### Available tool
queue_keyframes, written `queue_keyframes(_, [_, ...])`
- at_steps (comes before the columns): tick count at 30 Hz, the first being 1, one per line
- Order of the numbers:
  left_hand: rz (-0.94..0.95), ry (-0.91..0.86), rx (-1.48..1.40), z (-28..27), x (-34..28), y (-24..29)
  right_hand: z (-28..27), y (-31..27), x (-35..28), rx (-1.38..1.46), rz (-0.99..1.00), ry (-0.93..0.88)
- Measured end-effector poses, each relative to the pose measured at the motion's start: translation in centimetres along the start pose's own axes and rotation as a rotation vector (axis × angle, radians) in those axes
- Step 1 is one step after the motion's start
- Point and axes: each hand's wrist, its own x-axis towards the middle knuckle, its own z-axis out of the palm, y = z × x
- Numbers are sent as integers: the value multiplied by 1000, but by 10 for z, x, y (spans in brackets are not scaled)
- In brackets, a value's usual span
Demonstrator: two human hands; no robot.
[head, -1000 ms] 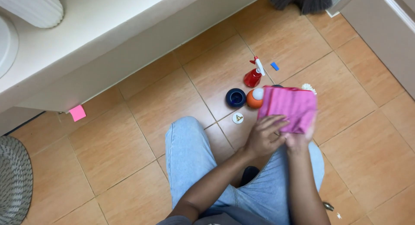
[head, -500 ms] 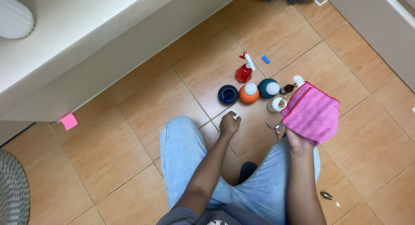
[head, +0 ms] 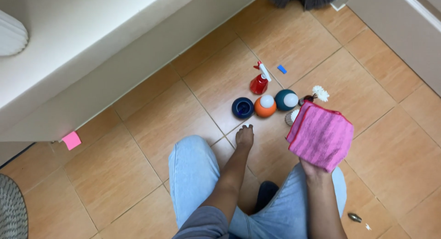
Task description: Cleaning and wiping various decorative objects using a cloth and cleaning spray.
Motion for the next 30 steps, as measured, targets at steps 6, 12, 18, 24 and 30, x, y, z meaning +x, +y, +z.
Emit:
queue_keyframes(6, [158,16,89,11,11,-14,-13,15,16,11,12,22])
queue_keyframes(12, [217,-9,128,27,15,-27,3,28,27,0,92,31])
queue_keyframes(18, [150,24,-106,-70,-39,9,-2,40,54,-68,81,-51])
queue_keyframes(24, [243,136,-874,-166,-93,34,10,66,62,-239,225,-29])
queue_keyframes(30, [59,-32,-1818,-283,-145,73,141,59,-6,-615,66,-397])
